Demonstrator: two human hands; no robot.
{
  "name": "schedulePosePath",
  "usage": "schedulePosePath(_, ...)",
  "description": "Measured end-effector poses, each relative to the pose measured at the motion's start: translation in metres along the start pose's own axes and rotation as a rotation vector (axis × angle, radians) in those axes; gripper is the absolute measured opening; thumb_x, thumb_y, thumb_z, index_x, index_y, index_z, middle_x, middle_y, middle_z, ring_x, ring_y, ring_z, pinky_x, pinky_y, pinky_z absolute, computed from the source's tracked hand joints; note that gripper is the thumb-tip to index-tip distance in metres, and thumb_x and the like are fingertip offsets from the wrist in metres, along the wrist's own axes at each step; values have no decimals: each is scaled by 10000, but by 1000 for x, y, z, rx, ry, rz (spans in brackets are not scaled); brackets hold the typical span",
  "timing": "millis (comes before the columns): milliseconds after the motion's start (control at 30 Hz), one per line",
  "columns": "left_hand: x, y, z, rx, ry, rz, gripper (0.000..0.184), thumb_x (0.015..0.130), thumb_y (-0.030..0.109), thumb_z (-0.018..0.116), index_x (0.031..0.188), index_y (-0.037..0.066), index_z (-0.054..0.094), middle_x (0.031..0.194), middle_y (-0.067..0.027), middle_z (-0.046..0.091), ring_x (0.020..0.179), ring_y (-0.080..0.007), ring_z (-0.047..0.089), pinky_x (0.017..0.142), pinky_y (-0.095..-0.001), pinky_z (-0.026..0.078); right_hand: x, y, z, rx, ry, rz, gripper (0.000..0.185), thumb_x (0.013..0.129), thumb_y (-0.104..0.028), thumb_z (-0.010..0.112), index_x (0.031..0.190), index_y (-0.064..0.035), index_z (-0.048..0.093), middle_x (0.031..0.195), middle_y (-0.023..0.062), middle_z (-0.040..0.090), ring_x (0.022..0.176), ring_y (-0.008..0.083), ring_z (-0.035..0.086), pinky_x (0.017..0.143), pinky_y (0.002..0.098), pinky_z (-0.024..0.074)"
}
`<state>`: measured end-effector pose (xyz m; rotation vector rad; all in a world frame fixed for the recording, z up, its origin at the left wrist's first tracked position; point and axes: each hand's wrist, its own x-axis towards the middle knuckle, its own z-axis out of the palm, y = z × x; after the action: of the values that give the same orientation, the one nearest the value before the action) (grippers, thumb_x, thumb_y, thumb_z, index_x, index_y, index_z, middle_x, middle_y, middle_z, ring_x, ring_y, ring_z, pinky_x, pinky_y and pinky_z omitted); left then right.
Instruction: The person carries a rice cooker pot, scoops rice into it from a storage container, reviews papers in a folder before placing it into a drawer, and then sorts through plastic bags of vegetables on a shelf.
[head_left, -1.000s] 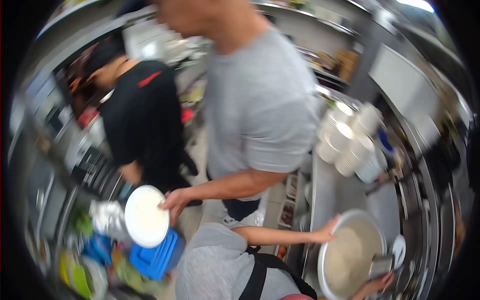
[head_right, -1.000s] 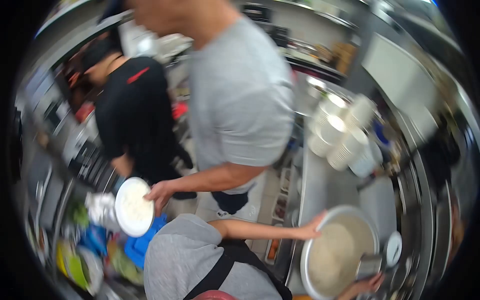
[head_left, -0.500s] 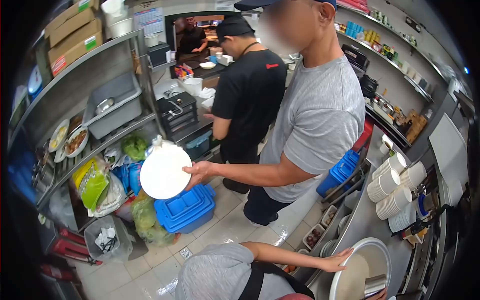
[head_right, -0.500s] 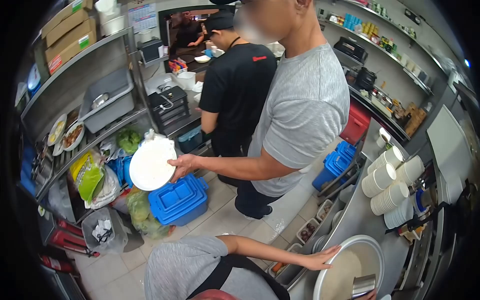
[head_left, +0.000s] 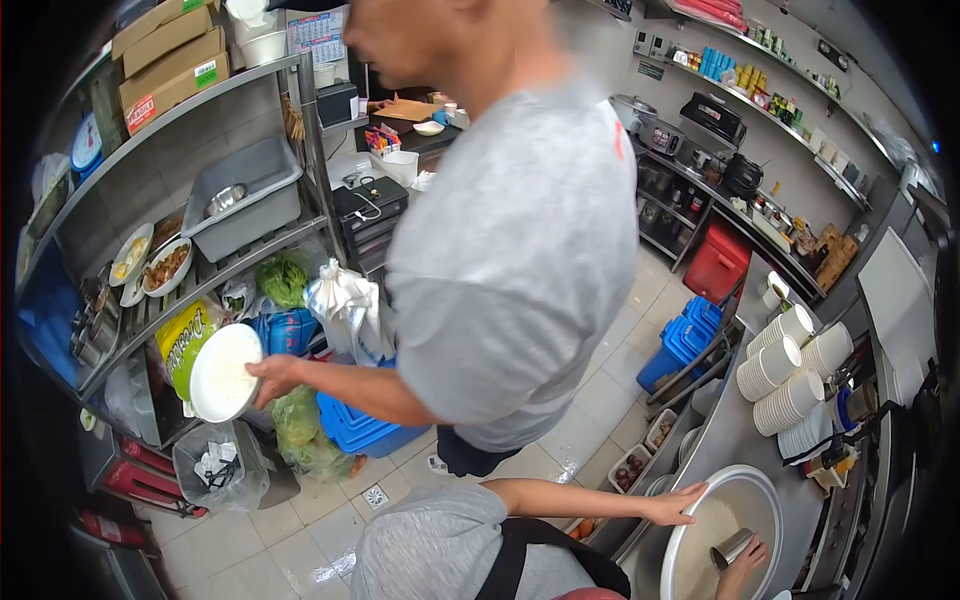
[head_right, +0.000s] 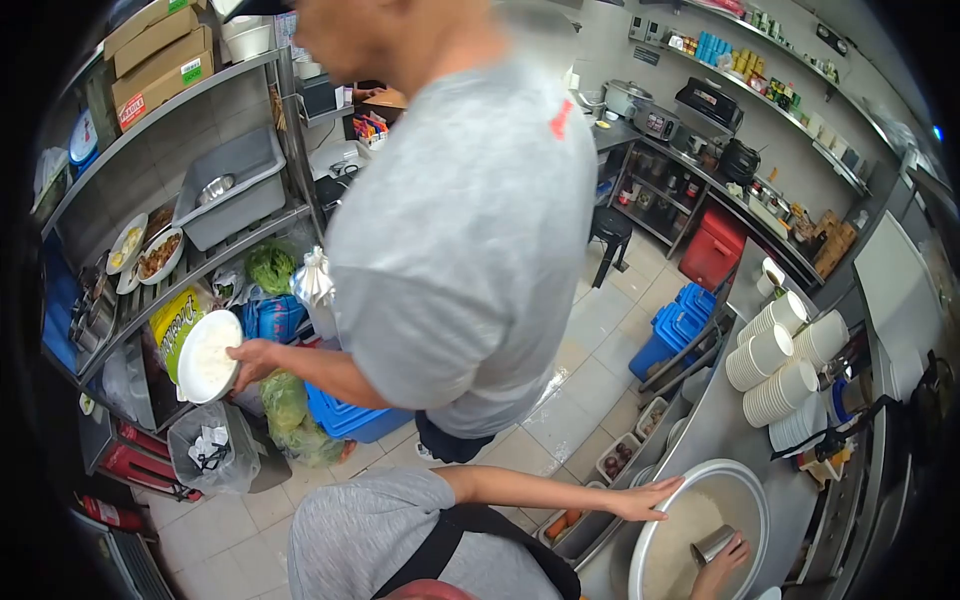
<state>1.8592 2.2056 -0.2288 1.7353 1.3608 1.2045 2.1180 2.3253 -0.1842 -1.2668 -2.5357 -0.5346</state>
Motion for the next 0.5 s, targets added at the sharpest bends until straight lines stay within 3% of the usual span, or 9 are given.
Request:
schedulePosePath(200,-2,0,-2,-7,-26,4,779,824,223,499,1342,-3,-37,1387,-254,-14,1304,-338,1,1053,-355,90,1,22,69,-70,-114,-28,552,739,16,453,1267,-47,305,1169,191,343,1109,368,329,903,379,367)
schedulePosePath(233,-1,-2,-2,-8,-23,10,777,826,223,497,1343,-1,-38,1388,-253,-17,1304,-338,-1,1052,-355,89,0,26,80,-99,-76,-48,617,699,-6,527,1272,-53,303,1156,188,345,1110,376,324,928,407,336)
schedulePosePath(333,-2,4,-2,-26,-35,-10,774,832,228,494,1344,4,-42,1387,-255,-16,1303,-340,-4,1052,-361,86,-4,-7,6,49,-249,-85,733,633,-31,606,1290,-81,284,1164,194,345,1113,378,326,967,459,268)
schedulePosePath(400,-1,4,-3,-15,-46,-11,774,833,229,494,1345,5,-43,1387,-256,-15,1303,-341,-3,1052,-367,86,1,-8,-29,226,-402,-62,729,586,-50,637,1253,-82,342,1168,204,338,1115,386,317,978,483,220)
schedulePosePath(500,-2,6,-22,27,-163,34,835,797,268,538,1335,-26,-29,1380,-274,14,1299,-356,11,1053,-369,89,15,-3,-48,320,-270,-131,566,557,-56,644,1101,-59,488,1153,213,360,1125,399,306,986,497,187)
